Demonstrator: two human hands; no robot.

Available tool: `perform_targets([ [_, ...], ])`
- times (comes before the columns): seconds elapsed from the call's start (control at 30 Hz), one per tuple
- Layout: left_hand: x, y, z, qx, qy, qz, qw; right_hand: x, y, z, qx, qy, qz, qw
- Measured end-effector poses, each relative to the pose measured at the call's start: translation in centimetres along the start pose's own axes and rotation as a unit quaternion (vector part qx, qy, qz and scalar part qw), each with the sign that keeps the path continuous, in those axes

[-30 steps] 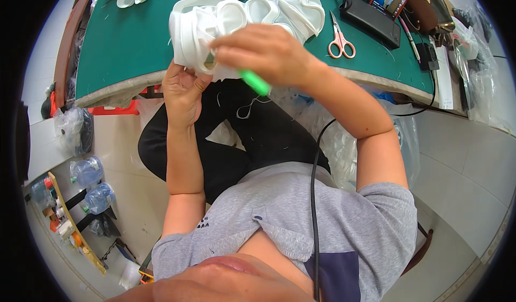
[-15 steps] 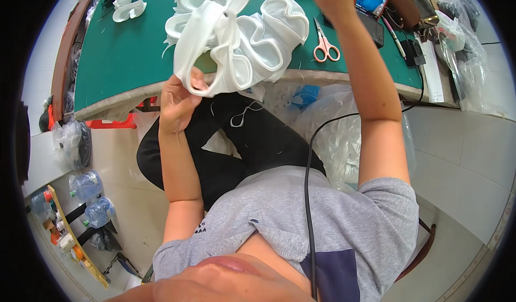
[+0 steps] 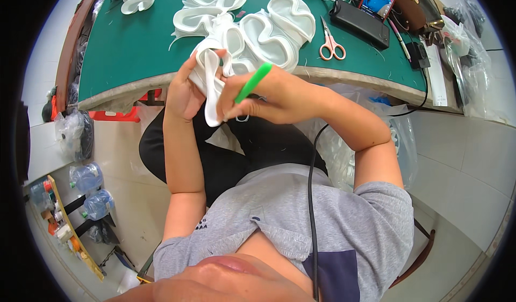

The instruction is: Deburring and trimming excess material from white plastic molded components using a scraping tool and scissors at a workbench.

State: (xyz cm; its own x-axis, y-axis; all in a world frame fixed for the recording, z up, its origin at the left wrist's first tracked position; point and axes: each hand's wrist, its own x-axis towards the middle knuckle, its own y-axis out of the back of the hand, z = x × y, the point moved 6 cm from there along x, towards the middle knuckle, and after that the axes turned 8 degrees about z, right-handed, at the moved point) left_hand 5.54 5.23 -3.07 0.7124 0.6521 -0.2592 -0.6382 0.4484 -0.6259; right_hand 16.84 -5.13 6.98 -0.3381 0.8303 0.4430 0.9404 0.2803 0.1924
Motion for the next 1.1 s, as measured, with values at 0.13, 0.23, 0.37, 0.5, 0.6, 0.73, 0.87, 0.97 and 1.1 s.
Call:
perform_targets([
  [0.13,0.1,0.5,-0.6,-0.034,0.021,0.028,0.999,-1.7,-2.3,0.5,-0.018,-0.066,-0.152,0.986],
  [0.23,0.1,-0.2,-1.2,-0.039,0.035,0.067,0.996,-2.7,-2.5,0.6,-0.007,-0.089,-0.168,0.982],
  [0.37,0.1,1.5,-1.2,0.044,0.015,0.136,0.99,-2.6,2.0,-0.2,-0.027,-0.011,0.04,0.999],
  [0.5,-0.5,1.3,-0.2,0.025,-0.018,0.087,0.996,-3.5,14.4,4.3,0.169,-0.005,0.4,0.901],
  [0.6,0.6,2.1,-0.7,0.017,-0.03,0.108,0.993,-9.4,22.7,8.3,0.276,-0.051,0.638,0.717],
  [0.73,0.4,2.7,-0.2,0.006,-0.021,0.098,0.995,-8.1,18.9,2.7,0.044,-0.003,0.486,0.873],
  [0.87,-0.4,2.4,1.2,-0.018,-0.035,0.1,0.994,-7.3,12.6,-0.8,-0.062,-0.158,0.287,0.943],
  [0.97,-1.6,5.1,2.2,0.15,-0.055,0.103,0.982,-7.7,8.7,0.8,0.005,-0.247,0.153,0.957],
  [1.1,-4.6,1.8,5.5,0.543,-0.36,0.402,0.644,-8.4,6.6,4.1,-0.172,-0.284,0.108,0.937],
])
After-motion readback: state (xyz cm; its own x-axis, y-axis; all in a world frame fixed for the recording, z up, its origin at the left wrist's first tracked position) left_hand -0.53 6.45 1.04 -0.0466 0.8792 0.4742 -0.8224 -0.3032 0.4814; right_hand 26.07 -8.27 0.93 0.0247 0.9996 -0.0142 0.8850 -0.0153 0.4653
